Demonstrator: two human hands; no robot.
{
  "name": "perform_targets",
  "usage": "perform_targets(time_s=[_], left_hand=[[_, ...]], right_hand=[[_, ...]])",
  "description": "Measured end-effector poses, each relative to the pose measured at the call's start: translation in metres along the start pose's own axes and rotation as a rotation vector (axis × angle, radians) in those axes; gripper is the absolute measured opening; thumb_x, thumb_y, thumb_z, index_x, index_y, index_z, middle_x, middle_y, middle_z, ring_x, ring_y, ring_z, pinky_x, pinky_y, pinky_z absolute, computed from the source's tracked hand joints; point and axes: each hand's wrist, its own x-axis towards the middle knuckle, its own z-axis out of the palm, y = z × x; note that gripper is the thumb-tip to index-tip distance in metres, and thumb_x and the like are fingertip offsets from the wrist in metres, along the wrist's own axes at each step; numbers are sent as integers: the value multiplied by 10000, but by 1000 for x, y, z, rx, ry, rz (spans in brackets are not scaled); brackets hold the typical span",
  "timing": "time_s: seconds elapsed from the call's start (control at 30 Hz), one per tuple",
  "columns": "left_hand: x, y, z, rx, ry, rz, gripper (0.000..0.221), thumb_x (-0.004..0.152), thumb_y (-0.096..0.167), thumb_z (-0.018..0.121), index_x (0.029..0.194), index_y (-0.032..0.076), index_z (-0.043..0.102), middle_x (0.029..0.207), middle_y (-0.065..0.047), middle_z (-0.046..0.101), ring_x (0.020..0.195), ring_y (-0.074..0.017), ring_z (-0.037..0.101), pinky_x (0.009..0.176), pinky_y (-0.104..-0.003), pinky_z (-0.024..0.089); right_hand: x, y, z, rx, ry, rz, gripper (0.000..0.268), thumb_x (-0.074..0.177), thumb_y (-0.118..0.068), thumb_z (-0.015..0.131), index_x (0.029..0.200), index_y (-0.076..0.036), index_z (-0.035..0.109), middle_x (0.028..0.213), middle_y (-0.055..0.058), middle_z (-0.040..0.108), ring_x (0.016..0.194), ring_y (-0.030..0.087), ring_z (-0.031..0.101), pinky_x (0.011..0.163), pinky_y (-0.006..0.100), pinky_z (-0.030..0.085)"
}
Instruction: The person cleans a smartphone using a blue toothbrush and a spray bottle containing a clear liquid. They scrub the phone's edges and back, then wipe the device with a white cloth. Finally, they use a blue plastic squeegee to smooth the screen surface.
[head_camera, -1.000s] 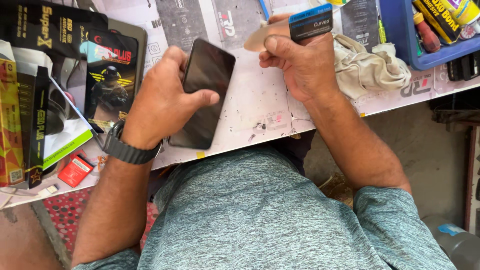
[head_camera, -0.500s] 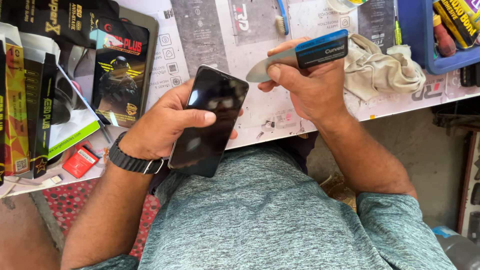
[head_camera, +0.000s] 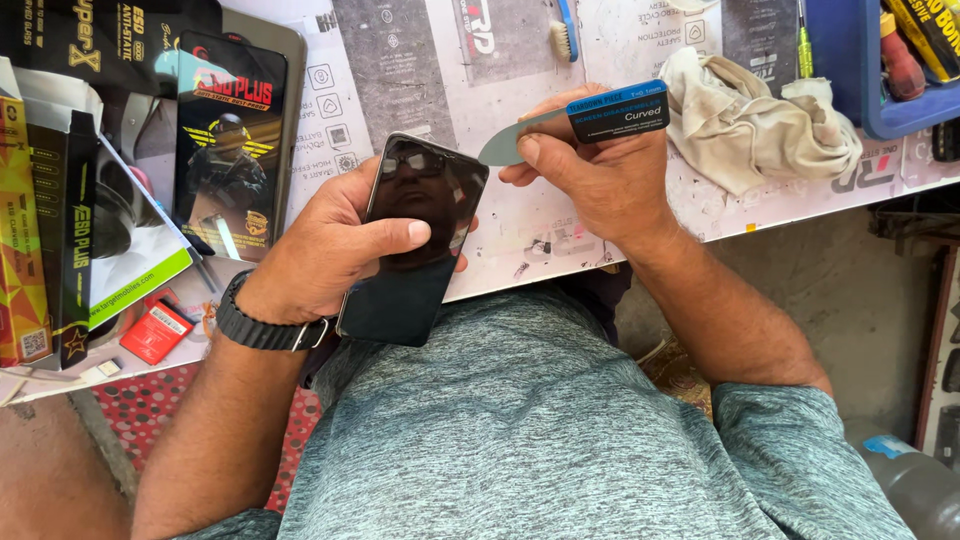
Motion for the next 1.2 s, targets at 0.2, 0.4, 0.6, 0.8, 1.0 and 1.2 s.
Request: perform_targets(time_s=[0.2,0.4,0.6,0.8,1.0,1.2], left_hand=[[0,-1,0,-73,-11,-7,506,917,62,690,1385,-49,533,1200,-179,714,1002,-266,739,907,-419,620],[0,-2,1,-92,1,4,506,913,52,690,1381,-47,524,1212,-183,713,1034,-266,737,929,-431,626],[0,-2,2,-7,6,24,477,913,67,689,1359,-42,562,1170,-173,730,991,-238,739,902,-397,625],[-1,-2,1,59,9,30,451,919,74,674,1349,-36,592,1149,-162,745,951,-231,752,881,-363,622],[-1,-3,2,44,40,28,461,907,55,678,1348,-31,575,1163,-143,730,970,-229,748,885,-375,627],[-2,-3,2,17,28,11,443,914,50,673,1336,-38,574,1142,-161,729,949,-266,757,855,-405,635]], right_hand=[[-1,4,-3,15,-13,-9,212,1041,58,666,1237,81,589,1032,222,741,925,280,783,813,392,695],[-2,5,-3,-35,-38,-83,185,1053,82,655,1229,83,595,1040,238,737,949,281,782,793,373,704],[-4,-2,0,-16,-14,-43,203,1029,73,667,1218,82,595,1012,220,740,917,258,785,794,365,692],[-3,-10,1,-52,7,35,168,1005,57,680,1163,91,636,991,204,743,859,237,783,744,342,690],[-1,-5,1,30,-16,17,141,1021,57,678,1154,89,645,999,207,741,868,244,782,760,366,698],[-2,-3,2,53,7,33,187,980,75,681,1158,78,623,982,207,739,843,239,780,730,367,694]])
